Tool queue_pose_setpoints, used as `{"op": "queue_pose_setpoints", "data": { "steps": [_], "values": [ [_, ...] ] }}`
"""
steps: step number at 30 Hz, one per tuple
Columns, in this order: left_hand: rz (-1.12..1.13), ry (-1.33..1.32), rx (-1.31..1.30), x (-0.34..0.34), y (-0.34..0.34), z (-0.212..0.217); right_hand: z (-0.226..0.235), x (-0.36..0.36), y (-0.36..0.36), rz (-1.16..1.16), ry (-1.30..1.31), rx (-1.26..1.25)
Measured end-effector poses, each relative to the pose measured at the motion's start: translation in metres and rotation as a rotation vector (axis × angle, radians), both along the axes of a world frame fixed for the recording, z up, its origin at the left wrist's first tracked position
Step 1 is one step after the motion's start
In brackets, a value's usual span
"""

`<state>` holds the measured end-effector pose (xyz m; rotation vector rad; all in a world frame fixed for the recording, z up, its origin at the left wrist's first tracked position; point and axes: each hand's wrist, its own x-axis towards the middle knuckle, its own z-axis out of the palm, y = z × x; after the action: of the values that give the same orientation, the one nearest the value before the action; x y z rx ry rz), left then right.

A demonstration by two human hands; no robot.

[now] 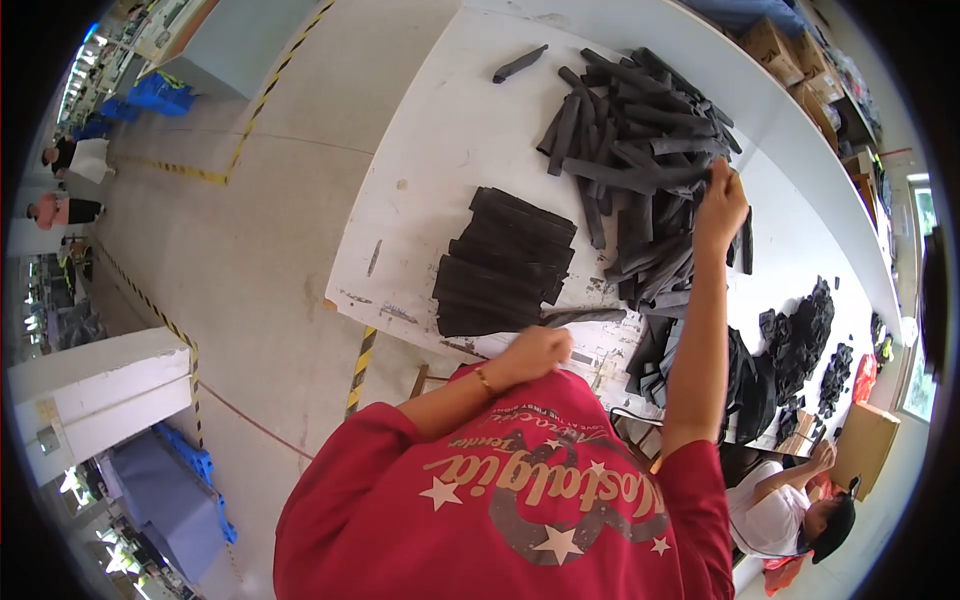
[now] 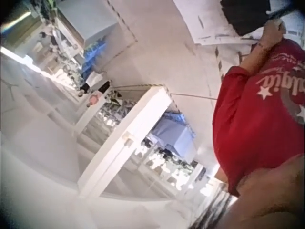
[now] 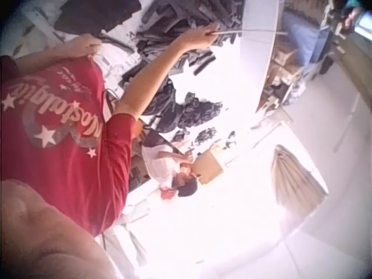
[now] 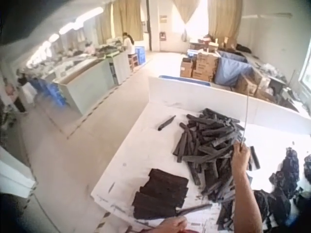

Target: Using a wooden stick to separate and organize piles of black foam pieces on a workbench.

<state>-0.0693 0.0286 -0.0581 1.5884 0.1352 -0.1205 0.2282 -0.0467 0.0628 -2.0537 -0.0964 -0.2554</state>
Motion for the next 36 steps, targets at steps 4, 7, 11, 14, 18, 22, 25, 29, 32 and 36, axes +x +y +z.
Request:
{"op": "queue_pose_setpoints", "data": {
  "steps": [4, 7, 11, 14, 18, 22, 25, 29, 32, 36],
  "values": [
    [0.281, -0.293, 0.833, -0.005, 0.054, -0.022, -0.038, -0.016, -0.021, 0.274, -0.006, -0.204],
    [0.211, -0.236, 0.946, -0.005, 0.074, -0.038, -0.057, -0.072, -0.042, 0.499, 0.202, -0.196],
    [0.155, -0.234, 0.917, -0.001, 0.084, -0.045, -0.060, -0.117, -0.091, 0.708, -0.088, -0.412],
    [0.100, -0.265, 0.873, 0.004, 0.096, -0.039, -0.049, -0.133, -0.120, 0.791, -0.167, -0.624],
    [0.158, -0.301, 0.644, 0.012, 0.110, -0.020, -0.041, -0.141, -0.138, 0.801, -0.240, -0.680],
    [0.167, -0.288, 0.605, 0.015, 0.113, -0.010, -0.041, -0.138, -0.140, 0.819, -0.276, -0.717],
    [0.170, -0.304, 0.599, 0.018, 0.112, -0.004, -0.048, -0.137, -0.135, 0.833, -0.290, -0.747],
    [0.123, -0.438, 0.634, 0.038, 0.093, 0.008, -0.063, -0.146, -0.093, 0.893, -0.325, -0.664],
    [0.048, -0.673, 0.905, 0.057, 0.059, 0.042, -0.085, -0.167, -0.052, 0.929, -0.100, -0.438],
    [1.071, -0.508, 0.335, 0.034, 0.070, 0.076, -0.089, -0.183, -0.037, 0.764, 0.522, -0.093]
  ]
}}
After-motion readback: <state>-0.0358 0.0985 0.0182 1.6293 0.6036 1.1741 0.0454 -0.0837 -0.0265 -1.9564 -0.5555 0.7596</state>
